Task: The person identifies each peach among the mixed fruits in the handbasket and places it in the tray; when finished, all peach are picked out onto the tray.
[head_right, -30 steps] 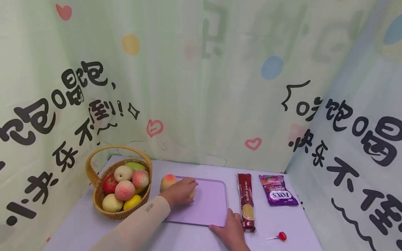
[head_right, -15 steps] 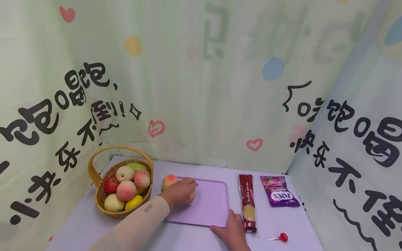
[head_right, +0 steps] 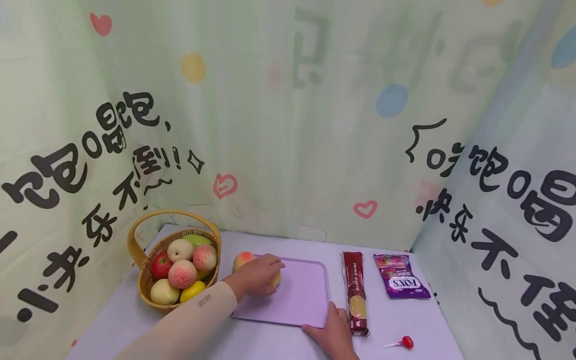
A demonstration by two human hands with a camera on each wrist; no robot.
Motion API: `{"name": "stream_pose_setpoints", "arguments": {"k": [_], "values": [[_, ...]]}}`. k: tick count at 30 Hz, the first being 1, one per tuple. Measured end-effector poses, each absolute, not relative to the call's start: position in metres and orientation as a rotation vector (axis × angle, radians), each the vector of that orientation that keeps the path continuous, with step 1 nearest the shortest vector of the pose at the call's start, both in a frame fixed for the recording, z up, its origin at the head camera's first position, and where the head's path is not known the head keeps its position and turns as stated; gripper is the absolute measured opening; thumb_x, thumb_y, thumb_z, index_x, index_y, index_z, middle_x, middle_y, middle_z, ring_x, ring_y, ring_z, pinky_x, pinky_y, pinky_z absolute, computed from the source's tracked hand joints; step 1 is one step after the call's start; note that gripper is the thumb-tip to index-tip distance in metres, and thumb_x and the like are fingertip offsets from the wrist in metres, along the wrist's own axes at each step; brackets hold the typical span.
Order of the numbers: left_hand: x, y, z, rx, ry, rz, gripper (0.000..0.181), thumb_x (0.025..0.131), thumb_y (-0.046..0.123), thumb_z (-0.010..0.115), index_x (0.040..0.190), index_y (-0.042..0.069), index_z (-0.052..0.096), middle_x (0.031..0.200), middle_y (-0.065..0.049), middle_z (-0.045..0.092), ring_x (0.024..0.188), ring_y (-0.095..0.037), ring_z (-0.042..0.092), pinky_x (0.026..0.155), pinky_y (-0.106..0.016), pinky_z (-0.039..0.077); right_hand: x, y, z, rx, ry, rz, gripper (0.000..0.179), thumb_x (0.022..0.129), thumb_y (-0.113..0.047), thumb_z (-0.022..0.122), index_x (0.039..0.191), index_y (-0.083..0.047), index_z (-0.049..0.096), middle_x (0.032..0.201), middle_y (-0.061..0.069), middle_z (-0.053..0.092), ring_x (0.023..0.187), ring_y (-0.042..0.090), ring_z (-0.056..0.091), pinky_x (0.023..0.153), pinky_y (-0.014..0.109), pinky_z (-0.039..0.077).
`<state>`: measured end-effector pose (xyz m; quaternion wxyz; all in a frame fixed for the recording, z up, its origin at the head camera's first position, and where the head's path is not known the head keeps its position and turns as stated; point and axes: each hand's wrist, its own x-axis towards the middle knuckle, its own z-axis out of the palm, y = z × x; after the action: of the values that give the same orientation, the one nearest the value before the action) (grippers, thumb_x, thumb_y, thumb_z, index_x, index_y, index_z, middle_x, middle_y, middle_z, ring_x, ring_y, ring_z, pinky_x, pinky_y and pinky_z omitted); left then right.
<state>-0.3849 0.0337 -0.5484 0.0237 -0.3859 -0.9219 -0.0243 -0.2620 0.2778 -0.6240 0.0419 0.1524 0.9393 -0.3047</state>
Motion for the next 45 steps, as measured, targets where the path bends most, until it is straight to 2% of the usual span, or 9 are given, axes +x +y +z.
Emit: {"name": "stream_pose_setpoints", "arguments": {"k": [6,14,24,37,45], "values": [[-0.375,0.031,-0.543,-1.246,-2.835,-0.049,0.068,0.086,0.044,0.079,0.146,0.02,0.056,0.144,0.006,0.055,0.136,-0.014,0.05,0.113,-0.031,0.044,-0.263,0.28,-0.626,0.467,2.882,-0.927,0.132,0.059,-0.07,0.088,0.15,0.01,0.037,0.125,0.028,0.052,0.105,0.034,0.051,0.099,0.061,0.049],[-0.365,0.025,-0.537,-1.38,-2.697,0.016,0.063,0.087,0.046,0.077,0.141,0.02,0.058,0.137,0.007,0.058,0.128,-0.011,0.053,0.11,-0.026,0.045,-0.264,0.279,-0.628,0.451,2.884,-0.933,0.132,0.059,-0.071,0.087,0.15,0.011,0.037,0.124,0.027,0.053,0.104,0.034,0.05,0.1,0.061,0.049],[-0.355,0.018,-0.526,-1.449,-2.615,0.044,0.063,0.089,0.051,0.073,0.141,0.019,0.057,0.136,0.007,0.057,0.124,-0.01,0.051,0.108,-0.025,0.046,-0.262,0.281,-0.627,0.444,2.914,-0.945,0.131,0.058,-0.072,0.087,0.148,0.01,0.039,0.122,0.026,0.053,0.103,0.033,0.051,0.096,0.059,0.05],[-0.344,0.003,-0.508,-1.479,-2.551,-0.07,0.064,0.089,0.05,0.074,0.141,0.016,0.056,0.14,0.003,0.056,0.132,-0.014,0.052,0.113,-0.029,0.044,-0.261,0.278,-0.627,0.445,2.913,-0.932,0.127,0.06,-0.068,0.088,0.148,0.009,0.04,0.121,0.025,0.054,0.104,0.033,0.051,0.098,0.059,0.049],[-0.343,-0.005,-0.507,-1.459,-2.523,-0.14,0.061,0.091,0.049,0.072,0.141,0.016,0.056,0.139,0.002,0.056,0.132,-0.015,0.052,0.114,-0.03,0.044,-0.261,0.277,-0.626,0.453,2.905,-0.924,0.129,0.059,-0.069,0.088,0.148,0.01,0.038,0.122,0.026,0.053,0.105,0.034,0.051,0.099,0.06,0.049]]}}
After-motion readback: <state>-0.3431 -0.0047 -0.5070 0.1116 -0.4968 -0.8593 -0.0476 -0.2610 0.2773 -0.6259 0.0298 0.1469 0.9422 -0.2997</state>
